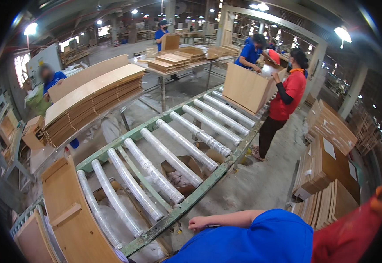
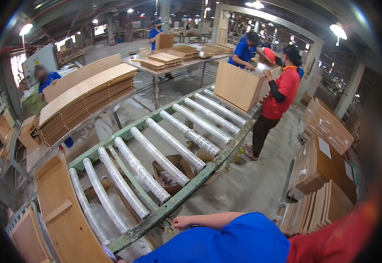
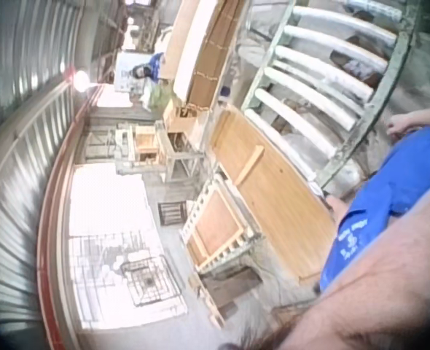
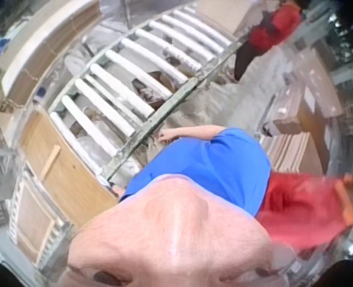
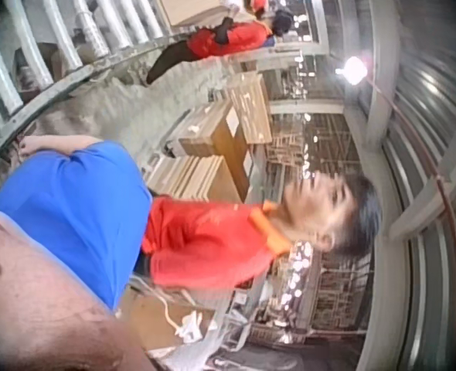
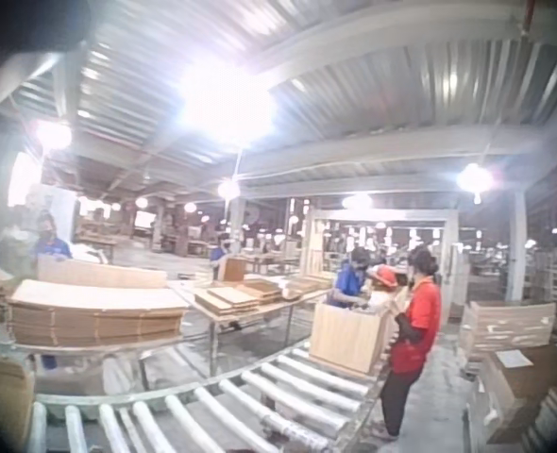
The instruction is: The person wipes the surface of wooden panels on a roller conveyor using a small cloth. They move along the line, wiping multiple panels one at a time, then stack the finished panels on a nearby table.
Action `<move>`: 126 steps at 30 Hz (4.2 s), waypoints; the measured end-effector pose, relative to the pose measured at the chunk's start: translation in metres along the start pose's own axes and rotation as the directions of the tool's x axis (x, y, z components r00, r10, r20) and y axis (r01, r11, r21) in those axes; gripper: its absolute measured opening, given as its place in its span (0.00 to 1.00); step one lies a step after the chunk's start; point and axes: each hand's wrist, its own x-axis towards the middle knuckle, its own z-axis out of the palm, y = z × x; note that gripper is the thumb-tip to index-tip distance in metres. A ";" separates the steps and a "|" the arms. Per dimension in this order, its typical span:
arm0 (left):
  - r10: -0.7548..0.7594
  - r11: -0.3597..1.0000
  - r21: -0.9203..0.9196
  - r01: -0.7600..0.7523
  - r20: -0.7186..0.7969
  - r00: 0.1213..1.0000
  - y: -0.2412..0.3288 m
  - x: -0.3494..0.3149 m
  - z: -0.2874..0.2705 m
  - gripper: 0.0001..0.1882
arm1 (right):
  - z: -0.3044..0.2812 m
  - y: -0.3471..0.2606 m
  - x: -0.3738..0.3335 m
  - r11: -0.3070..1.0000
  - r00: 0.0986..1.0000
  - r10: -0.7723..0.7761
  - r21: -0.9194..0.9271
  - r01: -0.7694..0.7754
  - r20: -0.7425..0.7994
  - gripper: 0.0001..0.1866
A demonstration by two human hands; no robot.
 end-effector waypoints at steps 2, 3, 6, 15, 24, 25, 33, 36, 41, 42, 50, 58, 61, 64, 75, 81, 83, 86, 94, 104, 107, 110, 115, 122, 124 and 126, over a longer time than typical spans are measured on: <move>0.096 0.995 -0.012 -0.095 0.053 0.994 0.001 -0.002 -0.007 0.32 | 0.019 0.009 -0.001 0.999 1.000 -0.025 -0.023 0.025 0.000 0.16; 0.136 0.991 -0.018 -0.135 0.083 0.987 0.005 -0.006 -0.011 0.30 | 0.025 0.020 -0.003 0.998 0.999 -0.047 -0.045 0.046 -0.017 0.16; 0.229 0.973 -0.037 -0.226 0.133 0.964 0.017 -0.015 -0.029 0.27 | 0.030 0.024 -0.003 0.996 0.998 -0.020 0.087 0.025 -0.052 0.16; 0.297 0.951 0.007 -0.310 0.263 0.918 0.047 -0.073 -0.107 0.22 | 0.015 0.015 0.017 0.991 1.000 -0.015 0.130 0.012 0.022 0.13; 0.228 0.964 0.103 -0.244 0.147 0.962 0.035 -0.050 -0.098 0.24 | 0.039 0.014 0.049 1.000 0.947 0.008 0.022 -0.016 0.320 0.12; 0.231 0.965 0.095 -0.245 0.140 0.963 0.030 -0.048 -0.093 0.24 | 0.045 0.015 0.052 0.999 0.953 0.000 0.051 -0.017 0.303 0.12; 0.258 0.965 0.018 -0.261 0.109 0.960 -0.011 -0.030 -0.086 0.26 | 0.111 -0.005 0.043 0.976 0.992 0.004 0.217 -0.031 0.125 0.11; 0.270 0.963 -0.042 -0.267 0.119 0.955 -0.021 -0.031 -0.087 0.27 | 0.150 -0.004 0.027 0.965 0.995 0.035 0.256 -0.057 0.089 0.10; 0.295 0.946 -0.178 -0.272 0.123 0.947 -0.026 -0.048 -0.093 0.29 | 0.214 -0.019 0.011 0.975 0.982 -0.085 0.217 0.047 0.169 0.11; 0.300 0.940 -0.210 -0.268 0.135 0.944 -0.026 -0.054 -0.093 0.29 | 0.219 -0.024 0.010 0.977 0.976 -0.109 0.202 0.070 0.191 0.11; 0.225 0.897 -0.439 -0.044 0.371 0.901 -0.034 -0.132 -0.089 0.32 | 0.193 -0.012 -0.047 0.920 0.995 -0.093 0.384 0.075 0.027 0.09; 0.005 0.738 -0.477 0.478 0.712 0.702 -0.023 -0.221 -0.071 0.35 | 0.178 0.080 -0.128 0.856 0.991 -0.073 0.503 0.119 -0.111 0.10; -0.015 0.660 -0.466 0.589 0.776 0.630 -0.013 -0.251 -0.058 0.37 | 0.179 0.122 -0.165 0.809 0.990 -0.035 0.577 0.110 -0.140 0.10; 0.008 0.530 -0.499 0.685 0.811 0.585 -0.003 -0.269 -0.044 0.38 | 0.178 0.161 -0.203 0.753 0.985 0.003 0.649 0.110 -0.171 0.10; 0.614 0.449 -0.469 0.761 0.780 0.118 0.229 -0.359 -0.034 0.28 | 0.175 0.242 -0.237 0.573 0.935 0.245 0.816 0.073 -0.256 0.11; 0.633 0.627 -0.485 0.610 0.773 -0.037 0.223 -0.334 -0.055 0.17 | 0.178 0.167 -0.187 0.643 0.993 0.104 0.765 -0.020 -0.062 0.19; 0.517 0.685 -0.464 0.562 0.853 0.075 0.193 -0.309 -0.056 0.14 | 0.183 0.149 -0.168 0.621 0.995 0.096 0.779 -0.081 0.026 0.25; 0.506 0.611 -0.466 0.639 0.851 0.137 0.158 -0.247 -0.065 0.10 | 0.188 0.130 -0.134 0.526 0.983 0.074 0.831 -0.180 0.166 0.38; 0.465 0.619 -0.785 0.005 0.371 0.804 0.054 -0.086 -0.095 0.12 | 0.210 0.046 -0.090 0.061 0.969 -0.011 0.967 -0.246 0.247 0.47; 0.527 0.817 -0.410 -0.406 0.243 0.815 -0.004 -0.035 -0.102 0.08 | 0.179 0.063 -0.074 0.199 0.978 0.207 0.979 -0.033 -0.010 0.41; 0.459 0.805 -0.552 -0.217 0.348 0.818 -0.005 -0.031 -0.094 0.07 | 0.129 0.055 -0.080 0.281 0.882 0.417 0.954 0.104 -0.219 0.32; 0.577 0.739 -0.611 -0.284 0.356 0.735 0.010 -0.037 -0.096 0.07 | 0.064 0.071 -0.092 0.339 0.673 0.570 0.881 0.329 -0.471 0.24; 0.585 0.718 -0.658 -0.228 0.393 0.710 0.010 -0.034 -0.099 0.08 | -0.021 0.077 -0.126 0.617 0.405 0.454 0.608 0.500 -0.793 0.24; 0.639 0.695 -0.644 -0.321 0.348 0.686 0.056 0.000 -0.086 0.10 | 0.000 0.104 -0.119 0.997 0.185 0.071 0.073 0.006 -0.980 0.32; 0.642 0.703 -0.597 -0.387 0.300 0.705 0.071 0.024 -0.085 0.10 | 0.031 0.100 -0.092 0.978 0.072 -0.071 -0.084 -0.191 -0.995 0.36; 0.639 0.700 -0.590 -0.403 0.266 0.721 0.090 0.049 -0.077 0.10 | 0.033 0.102 -0.094 0.975 -0.034 -0.050 -0.041 -0.219 -0.998 0.38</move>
